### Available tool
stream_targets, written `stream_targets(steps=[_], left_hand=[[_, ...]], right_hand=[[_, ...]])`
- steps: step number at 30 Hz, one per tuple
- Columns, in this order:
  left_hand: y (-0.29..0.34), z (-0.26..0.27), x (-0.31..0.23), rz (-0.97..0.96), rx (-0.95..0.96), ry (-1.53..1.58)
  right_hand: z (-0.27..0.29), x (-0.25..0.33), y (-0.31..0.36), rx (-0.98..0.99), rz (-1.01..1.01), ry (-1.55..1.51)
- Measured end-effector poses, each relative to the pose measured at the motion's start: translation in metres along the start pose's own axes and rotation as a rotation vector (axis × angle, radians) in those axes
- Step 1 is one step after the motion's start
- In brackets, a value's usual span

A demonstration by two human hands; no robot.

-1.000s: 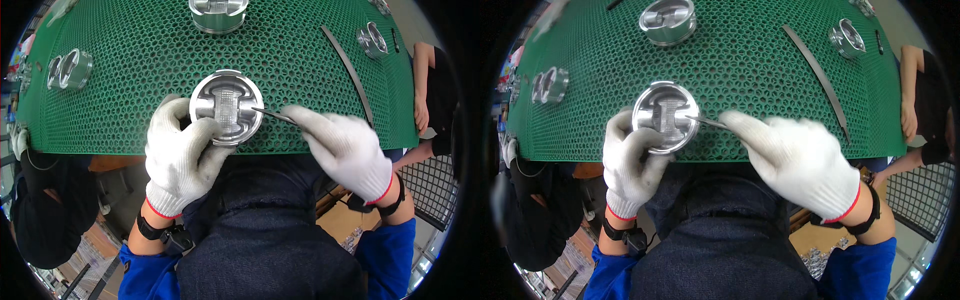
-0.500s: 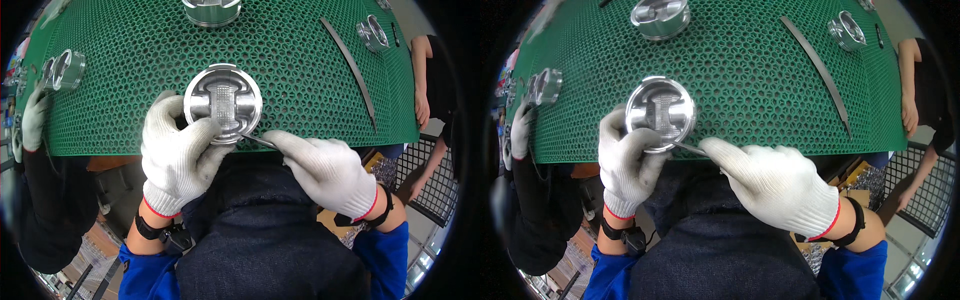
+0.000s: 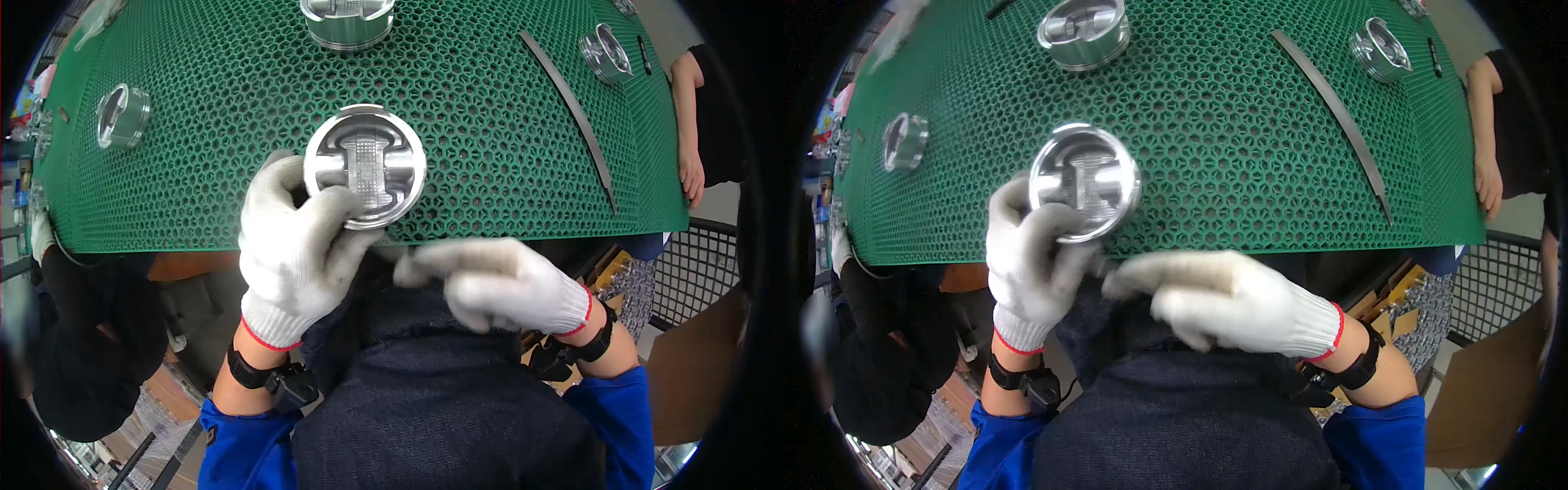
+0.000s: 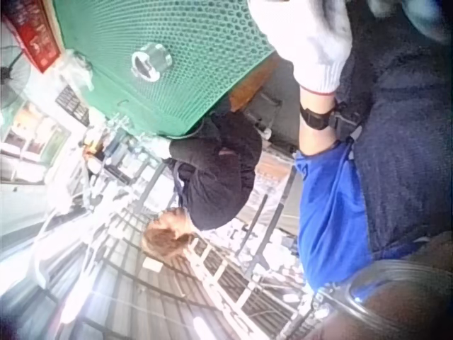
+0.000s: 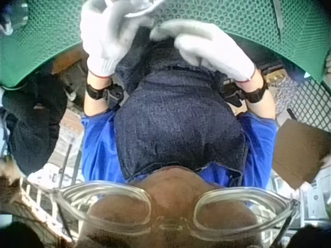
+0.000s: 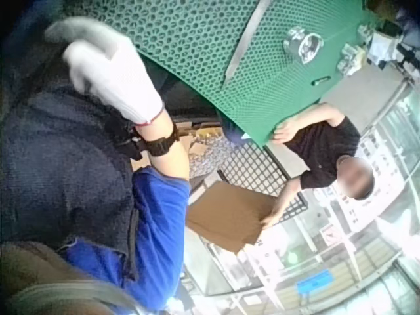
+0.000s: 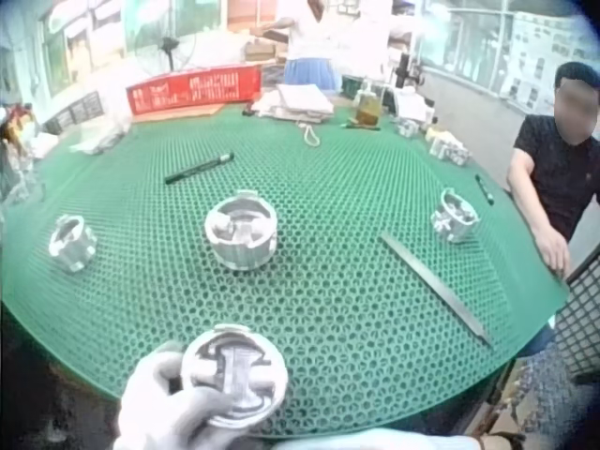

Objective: Inspecting metal engine pistons and checking grooves using a small probe tool.

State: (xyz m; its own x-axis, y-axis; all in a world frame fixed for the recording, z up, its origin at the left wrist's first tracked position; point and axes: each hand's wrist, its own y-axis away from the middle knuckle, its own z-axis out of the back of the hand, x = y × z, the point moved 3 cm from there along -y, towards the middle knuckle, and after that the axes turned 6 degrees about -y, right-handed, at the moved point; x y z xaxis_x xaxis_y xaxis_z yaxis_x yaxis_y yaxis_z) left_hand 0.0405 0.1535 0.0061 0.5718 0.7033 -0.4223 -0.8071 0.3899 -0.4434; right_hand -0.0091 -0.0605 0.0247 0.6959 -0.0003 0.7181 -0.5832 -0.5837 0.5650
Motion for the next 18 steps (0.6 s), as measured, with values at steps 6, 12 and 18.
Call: stream_targets(steps=[6, 12, 18], left_hand=[[0.009, 0.009, 0.012, 0.130, -0.026, 0.274], [0.024, 0.028, 0.006, 0.460, -0.040, 0.949], [-0.010, 0.053, 0.077, 0.220, -0.155, -0.016]], right_hand=[[0.027, 0.015, 0.013, -0.211, 0.342, 0.068], [0.077, 0.002, 0.014, -0.244, 0.578, -0.455], [0.090, -0.009, 0.017, -0.151, 0.623, -0.544]])
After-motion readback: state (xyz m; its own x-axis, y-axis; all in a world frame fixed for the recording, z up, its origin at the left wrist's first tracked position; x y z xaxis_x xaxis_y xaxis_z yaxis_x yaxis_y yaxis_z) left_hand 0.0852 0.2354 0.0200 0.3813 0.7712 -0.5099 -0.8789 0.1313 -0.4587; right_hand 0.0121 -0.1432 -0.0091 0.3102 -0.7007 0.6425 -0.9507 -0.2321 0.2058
